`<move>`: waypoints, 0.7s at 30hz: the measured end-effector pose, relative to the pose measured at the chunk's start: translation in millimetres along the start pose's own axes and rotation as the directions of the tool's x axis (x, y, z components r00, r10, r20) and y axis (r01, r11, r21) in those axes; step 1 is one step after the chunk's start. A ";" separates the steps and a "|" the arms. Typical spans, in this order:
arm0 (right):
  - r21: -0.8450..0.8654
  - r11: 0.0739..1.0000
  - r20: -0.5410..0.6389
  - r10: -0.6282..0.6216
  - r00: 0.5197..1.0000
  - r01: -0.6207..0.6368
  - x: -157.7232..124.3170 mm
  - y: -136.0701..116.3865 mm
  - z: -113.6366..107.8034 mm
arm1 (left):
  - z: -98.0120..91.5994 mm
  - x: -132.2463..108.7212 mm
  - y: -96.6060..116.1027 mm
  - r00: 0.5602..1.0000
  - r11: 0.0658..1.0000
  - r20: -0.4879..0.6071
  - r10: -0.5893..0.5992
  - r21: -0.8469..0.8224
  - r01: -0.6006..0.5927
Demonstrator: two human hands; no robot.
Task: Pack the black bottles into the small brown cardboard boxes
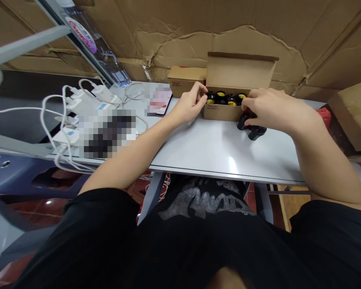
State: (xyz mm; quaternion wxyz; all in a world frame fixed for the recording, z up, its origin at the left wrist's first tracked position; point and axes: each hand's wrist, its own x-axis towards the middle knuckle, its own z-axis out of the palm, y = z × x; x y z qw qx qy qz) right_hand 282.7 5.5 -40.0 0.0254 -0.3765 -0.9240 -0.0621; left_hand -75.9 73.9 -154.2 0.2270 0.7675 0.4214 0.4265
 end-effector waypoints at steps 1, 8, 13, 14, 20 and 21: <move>-0.043 0.999 0.017 0.001 1.000 0.000 -0.2 -4.3 0.6 | -0.2 0.0 -0.3 1.000 1.000 0.001 0.000 0.008 -0.001; -0.280 0.959 0.064 -0.021 0.998 0.038 -1.4 -36.4 -3.9 | -1.2 0.5 0.7 1.000 1.000 0.010 0.005 0.028 -0.005; -0.286 0.951 0.076 -0.102 0.992 0.120 9.1 -55.1 0.2 | -0.7 0.0 2.4 1.000 1.000 0.001 0.000 0.012 0.000; -0.264 0.955 0.087 -0.112 0.990 0.132 11.5 -56.9 -0.1 | -0.8 -0.1 2.4 1.000 1.000 0.002 0.001 0.011 -0.001; -0.199 0.977 0.038 -0.075 0.996 0.081 9.9 -58.7 -4.6 | -1.9 0.3 0.7 1.000 1.000 0.013 0.002 0.027 -0.002; -0.216 0.974 0.013 -0.063 0.998 0.065 8.0 -58.4 -4.2 | -1.9 0.3 0.3 1.000 1.000 0.011 0.001 0.025 -0.001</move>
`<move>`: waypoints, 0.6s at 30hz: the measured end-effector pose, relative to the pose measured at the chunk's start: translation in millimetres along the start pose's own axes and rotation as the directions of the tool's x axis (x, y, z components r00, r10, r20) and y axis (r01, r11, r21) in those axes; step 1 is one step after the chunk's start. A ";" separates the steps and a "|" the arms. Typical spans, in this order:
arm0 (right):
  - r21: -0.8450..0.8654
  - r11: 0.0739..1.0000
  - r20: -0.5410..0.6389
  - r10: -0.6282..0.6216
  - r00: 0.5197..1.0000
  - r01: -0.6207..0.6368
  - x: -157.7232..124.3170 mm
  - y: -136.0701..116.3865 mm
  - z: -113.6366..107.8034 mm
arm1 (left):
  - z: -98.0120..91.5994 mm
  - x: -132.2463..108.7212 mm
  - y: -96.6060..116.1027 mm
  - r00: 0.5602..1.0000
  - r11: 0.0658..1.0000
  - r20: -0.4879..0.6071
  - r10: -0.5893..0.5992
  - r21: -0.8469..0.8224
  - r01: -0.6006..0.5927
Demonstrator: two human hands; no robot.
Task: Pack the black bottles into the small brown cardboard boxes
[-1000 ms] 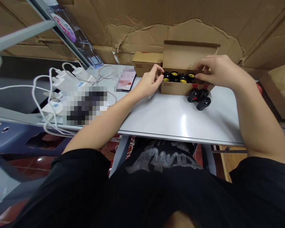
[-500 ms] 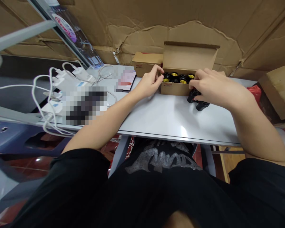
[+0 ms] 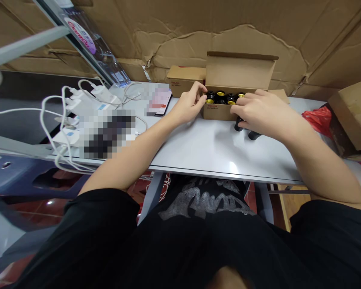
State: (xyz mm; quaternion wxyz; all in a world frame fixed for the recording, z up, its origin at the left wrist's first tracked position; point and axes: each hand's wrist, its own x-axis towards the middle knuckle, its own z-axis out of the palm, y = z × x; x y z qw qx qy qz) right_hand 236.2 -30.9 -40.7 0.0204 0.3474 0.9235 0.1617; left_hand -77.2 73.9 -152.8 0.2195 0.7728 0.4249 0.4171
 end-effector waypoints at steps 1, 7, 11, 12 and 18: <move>-0.016 1.000 -0.014 0.016 1.000 -0.016 -1.7 0.0 0.9 | 0.1 0.0 -0.4 1.000 1.000 -0.003 -0.001 -0.003 0.001; -0.040 0.999 0.100 0.004 0.995 0.000 2.6 2.3 4.7 | 0.8 -0.5 -1.8 1.000 1.000 -0.002 -0.001 -0.002 0.001; 0.081 0.997 0.171 -0.018 0.985 0.004 9.2 -0.9 2.8 | 1.3 -0.6 -3.5 1.000 1.000 -0.006 0.012 -0.014 -0.012; 0.108 0.994 0.193 -0.008 0.981 -0.013 10.2 -3.0 2.6 | 1.4 -0.5 -4.0 1.000 1.000 -0.004 0.016 -0.010 -0.016; 0.304 0.951 0.266 -0.025 0.964 -0.059 16.0 -3.3 1.6 | 1.3 -0.6 -4.4 1.000 0.999 -0.009 0.022 0.027 -0.021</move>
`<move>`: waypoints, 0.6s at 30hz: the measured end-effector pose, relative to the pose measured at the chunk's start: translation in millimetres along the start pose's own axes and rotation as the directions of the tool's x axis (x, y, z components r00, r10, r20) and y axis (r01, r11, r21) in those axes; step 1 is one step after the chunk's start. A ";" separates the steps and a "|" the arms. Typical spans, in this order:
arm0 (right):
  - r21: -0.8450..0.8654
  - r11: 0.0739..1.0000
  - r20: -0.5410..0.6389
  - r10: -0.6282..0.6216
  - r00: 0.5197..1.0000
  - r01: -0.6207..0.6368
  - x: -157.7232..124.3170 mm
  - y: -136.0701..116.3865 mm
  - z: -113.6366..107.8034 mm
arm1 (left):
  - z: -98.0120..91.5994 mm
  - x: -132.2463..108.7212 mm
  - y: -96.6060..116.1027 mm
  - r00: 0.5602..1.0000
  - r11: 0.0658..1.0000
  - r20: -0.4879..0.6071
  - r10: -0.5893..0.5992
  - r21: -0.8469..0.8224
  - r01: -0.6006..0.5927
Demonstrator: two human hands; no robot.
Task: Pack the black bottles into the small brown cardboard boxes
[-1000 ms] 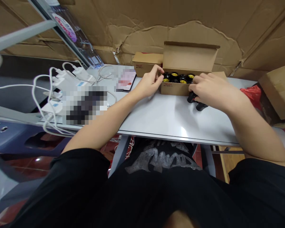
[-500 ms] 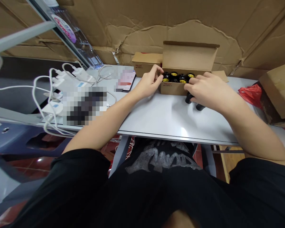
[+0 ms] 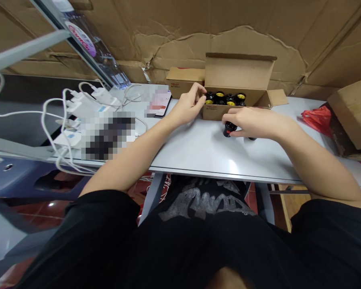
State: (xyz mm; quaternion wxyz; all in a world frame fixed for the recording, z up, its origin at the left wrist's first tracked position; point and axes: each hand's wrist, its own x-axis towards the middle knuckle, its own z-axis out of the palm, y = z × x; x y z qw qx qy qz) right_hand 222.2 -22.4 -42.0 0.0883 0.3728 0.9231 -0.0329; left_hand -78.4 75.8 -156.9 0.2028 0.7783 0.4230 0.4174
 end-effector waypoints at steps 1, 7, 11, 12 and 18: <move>0.060 0.998 -0.021 -0.027 0.999 0.028 -0.5 4.2 -2.9 | -0.1 -0.1 0.2 1.000 1.000 -0.002 -0.004 0.001 0.004; 0.450 0.892 -0.298 0.104 0.949 0.043 -19.1 54.1 -24.1 | -1.2 -0.5 1.1 1.000 1.000 0.006 -0.017 0.002 0.017; 0.631 0.774 -0.393 0.270 0.879 0.045 -24.5 94.5 -21.1 | -1.5 -0.4 3.8 0.999 1.000 0.018 -0.029 -0.001 0.029; 0.659 0.751 -0.402 0.298 0.866 0.047 -23.8 103.2 -18.4 | -1.5 -0.4 4.7 0.999 0.999 0.020 -0.038 -0.002 0.038; 0.720 0.692 -0.363 0.325 0.873 0.041 -20.5 131.4 -6.7 | -0.1 -0.3 3.6 0.998 0.999 0.015 -0.054 0.002 0.054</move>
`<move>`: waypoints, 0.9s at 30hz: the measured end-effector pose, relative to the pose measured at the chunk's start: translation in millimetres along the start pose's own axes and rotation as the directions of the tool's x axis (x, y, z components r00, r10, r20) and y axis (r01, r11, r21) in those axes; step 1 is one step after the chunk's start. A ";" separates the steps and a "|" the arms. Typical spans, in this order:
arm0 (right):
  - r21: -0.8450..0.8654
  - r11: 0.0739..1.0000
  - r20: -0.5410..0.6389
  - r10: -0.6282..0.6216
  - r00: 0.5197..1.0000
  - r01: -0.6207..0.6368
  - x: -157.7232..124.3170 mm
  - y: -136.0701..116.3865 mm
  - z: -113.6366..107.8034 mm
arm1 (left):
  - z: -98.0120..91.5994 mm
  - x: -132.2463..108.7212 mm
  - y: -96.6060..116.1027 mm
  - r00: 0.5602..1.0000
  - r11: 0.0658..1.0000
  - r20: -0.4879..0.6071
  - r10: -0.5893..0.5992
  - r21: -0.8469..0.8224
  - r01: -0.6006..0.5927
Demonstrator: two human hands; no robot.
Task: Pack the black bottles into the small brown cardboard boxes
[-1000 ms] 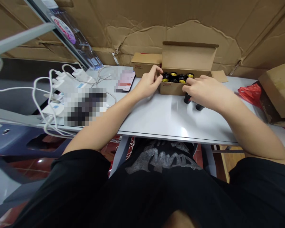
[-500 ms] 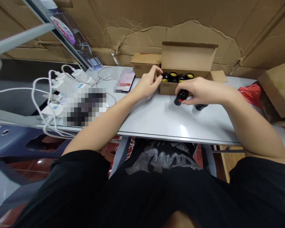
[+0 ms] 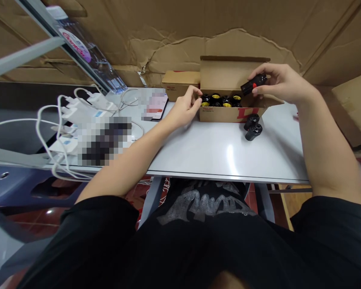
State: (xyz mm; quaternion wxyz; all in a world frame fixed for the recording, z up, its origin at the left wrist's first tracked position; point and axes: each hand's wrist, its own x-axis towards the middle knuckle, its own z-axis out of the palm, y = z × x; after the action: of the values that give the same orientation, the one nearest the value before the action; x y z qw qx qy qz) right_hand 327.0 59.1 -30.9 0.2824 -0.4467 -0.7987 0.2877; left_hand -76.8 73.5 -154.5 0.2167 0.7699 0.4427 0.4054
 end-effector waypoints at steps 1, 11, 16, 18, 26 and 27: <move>0.012 1.000 -0.006 0.008 1.000 -0.008 -0.3 1.0 -0.2 | 0.2 0.1 -1.3 1.000 1.000 0.001 0.008 0.005 -0.008; 0.045 0.998 -0.089 0.036 0.995 -0.032 1.0 0.0 6.4 | 0.9 -0.2 -8.6 0.999 0.999 -0.008 0.035 0.005 -0.035; 0.089 0.993 -0.056 0.080 0.995 -0.075 1.5 10.1 2.1 | 0.2 -0.3 -7.1 1.000 1.000 -0.001 0.024 0.008 -0.024; 0.097 0.991 -0.054 0.100 0.993 -0.095 0.9 13.0 1.9 | 0.2 -0.4 -6.0 1.000 1.000 -0.002 0.009 0.004 -0.009; 0.082 0.986 -0.042 0.151 0.988 -0.147 -4.3 9.8 1.6 | 0.2 -0.6 -6.2 1.000 1.000 -0.001 0.012 -0.009 -0.012; 0.075 0.985 -0.031 0.158 0.987 -0.155 -4.2 8.8 1.5 | 0.0 -0.7 -6.1 1.000 1.000 0.002 0.010 -0.012 -0.010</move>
State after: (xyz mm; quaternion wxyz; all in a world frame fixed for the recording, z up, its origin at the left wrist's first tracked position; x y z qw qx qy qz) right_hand 332.6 59.0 -39.0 0.2895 -0.5028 -0.7449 0.3293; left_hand -80.1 76.1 -159.1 0.2196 0.7711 0.4365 0.4083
